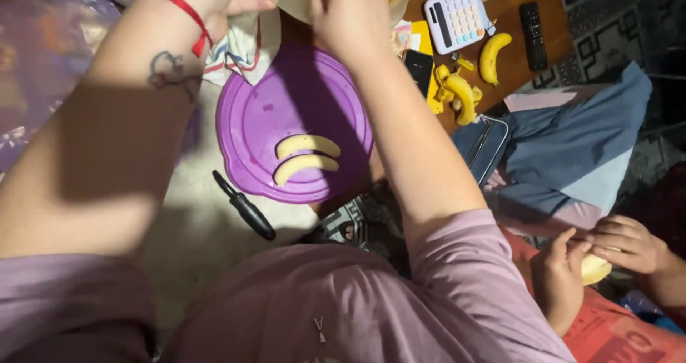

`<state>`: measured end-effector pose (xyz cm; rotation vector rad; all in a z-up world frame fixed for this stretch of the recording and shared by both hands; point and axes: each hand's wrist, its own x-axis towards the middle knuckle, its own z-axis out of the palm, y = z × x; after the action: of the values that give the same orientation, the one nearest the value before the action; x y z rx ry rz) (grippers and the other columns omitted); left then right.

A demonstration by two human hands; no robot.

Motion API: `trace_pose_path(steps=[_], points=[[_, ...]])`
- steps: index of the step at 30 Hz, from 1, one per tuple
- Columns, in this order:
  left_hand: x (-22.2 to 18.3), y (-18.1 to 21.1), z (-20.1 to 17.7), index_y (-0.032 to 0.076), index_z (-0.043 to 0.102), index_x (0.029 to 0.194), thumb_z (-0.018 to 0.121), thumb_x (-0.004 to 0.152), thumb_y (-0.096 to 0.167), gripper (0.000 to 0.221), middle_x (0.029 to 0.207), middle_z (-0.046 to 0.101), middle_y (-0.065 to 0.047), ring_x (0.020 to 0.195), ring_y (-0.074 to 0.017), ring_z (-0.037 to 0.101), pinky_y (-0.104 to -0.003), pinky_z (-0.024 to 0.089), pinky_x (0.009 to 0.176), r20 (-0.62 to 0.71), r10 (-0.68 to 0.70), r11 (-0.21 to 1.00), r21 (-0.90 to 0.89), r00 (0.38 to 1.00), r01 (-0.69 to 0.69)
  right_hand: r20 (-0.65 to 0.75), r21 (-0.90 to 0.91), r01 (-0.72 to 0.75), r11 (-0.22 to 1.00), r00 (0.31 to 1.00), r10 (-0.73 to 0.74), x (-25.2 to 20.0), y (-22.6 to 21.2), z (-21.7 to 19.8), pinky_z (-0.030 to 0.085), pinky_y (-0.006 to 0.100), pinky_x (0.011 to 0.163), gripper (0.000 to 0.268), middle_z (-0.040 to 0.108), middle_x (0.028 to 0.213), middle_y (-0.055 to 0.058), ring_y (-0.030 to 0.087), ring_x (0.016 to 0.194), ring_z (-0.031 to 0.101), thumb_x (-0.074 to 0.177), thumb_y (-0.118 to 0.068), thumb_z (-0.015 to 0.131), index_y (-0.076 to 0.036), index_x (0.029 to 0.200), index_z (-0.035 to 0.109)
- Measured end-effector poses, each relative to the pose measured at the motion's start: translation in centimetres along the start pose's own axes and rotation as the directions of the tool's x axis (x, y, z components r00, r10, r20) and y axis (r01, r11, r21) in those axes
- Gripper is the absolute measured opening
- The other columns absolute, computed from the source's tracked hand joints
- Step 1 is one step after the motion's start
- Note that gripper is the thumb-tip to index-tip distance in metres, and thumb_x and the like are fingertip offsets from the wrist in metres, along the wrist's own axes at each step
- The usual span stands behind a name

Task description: Slicing canned peaches and bananas on a plate using a knife

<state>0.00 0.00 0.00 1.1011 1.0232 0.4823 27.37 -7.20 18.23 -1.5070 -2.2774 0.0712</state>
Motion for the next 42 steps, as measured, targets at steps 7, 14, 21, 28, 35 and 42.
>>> trace_pose_path(steps=[7,14,21,28,35,42], points=[[-2.5,-0.2,-2.4,0.030,0.038,0.173,0.063,0.065,-0.036,0.129,0.177,0.032,-0.007,0.156,-0.0352,0.040,-0.023,0.032,0.116,0.093,0.068,0.481,0.869,0.993,-0.114,0.081,-0.048,-0.105,0.993,0.991,0.109,-1.1,6.4,-1.6,0.053,0.061,0.057,0.035,0.078,0.082,0.021,0.050,0.072,0.072,0.098,-0.021,0.061,-0.015,0.131,0.070],[-4.7,4.3,1.3,0.003,0.038,0.157,0.037,0.048,-0.037,0.117,0.163,0.046,-0.010,0.154,-0.0214,0.053,-0.022,0.044,0.119,-0.032,0.138,0.954,0.271,0.990,-0.124,0.061,0.135,0.292,0.947,0.951,-0.302,-5.1,5.8,-5.8,0.054,0.035,0.057,0.050,0.073,0.076,-0.002,0.017,0.058,0.066,0.107,-0.010,0.063,-0.023,0.155,0.066],[-14.8,9.6,6.3,0.019,0.048,0.166,0.048,0.050,-0.024,0.124,0.160,0.052,-0.011,0.135,-0.0385,0.064,-0.038,0.056,0.099,-0.136,0.304,0.697,0.706,0.943,-0.123,0.163,-0.185,0.063,0.981,0.986,-0.033,-2.8,13.4,-2.3,0.057,0.054,0.055,0.048,0.082,0.091,0.014,0.039,0.077,0.076,0.100,-0.022,0.062,-0.021,0.147,0.071],[-34.4,7.6,14.0,0.013,0.051,0.157,0.070,0.100,0.040,0.066,0.157,0.064,-0.015,0.138,-0.0305,0.072,-0.041,0.072,0.090,-0.575,0.133,0.863,-0.333,0.808,-0.379,0.059,-0.105,0.017,0.994,0.998,-0.010,-2.0,13.7,-4.1,0.052,0.046,0.046,0.043,0.085,0.088,0.009,0.033,0.068,0.077,0.099,-0.016,0.062,-0.020,0.140,0.074],[-49.7,-8.4,20.1,0.026,0.056,0.160,0.054,0.106,0.004,0.059,0.147,0.070,-0.006,0.115,-0.0251,0.075,-0.038,0.066,0.089,-0.701,-0.293,0.828,-0.526,0.650,-0.194,-0.019,0.169,0.003,0.986,1.000,0.000,-7.7,12.7,-5.5,0.050,0.039,0.066,0.027,0.069,0.076,0.003,0.017,0.067,0.061,0.107,-0.017,0.067,-0.019,0.133,0.074],[-55.9,-17.5,26.1,0.031,0.052,0.156,0.057,0.106,0.006,0.056,0.147,0.062,0.003,0.128,-0.0198,0.063,-0.044,0.059,0.101,-0.691,-0.497,0.801,-0.598,0.525,-0.029,-0.056,0.638,-0.057,0.768,0.991,0.120,-14.9,11.6,-3.7,0.033,0.028,0.071,0.036,0.049,0.086,-0.001,0.008,0.075,0.036,0.122,-0.008,0.062,-0.014,0.158,0.066]])
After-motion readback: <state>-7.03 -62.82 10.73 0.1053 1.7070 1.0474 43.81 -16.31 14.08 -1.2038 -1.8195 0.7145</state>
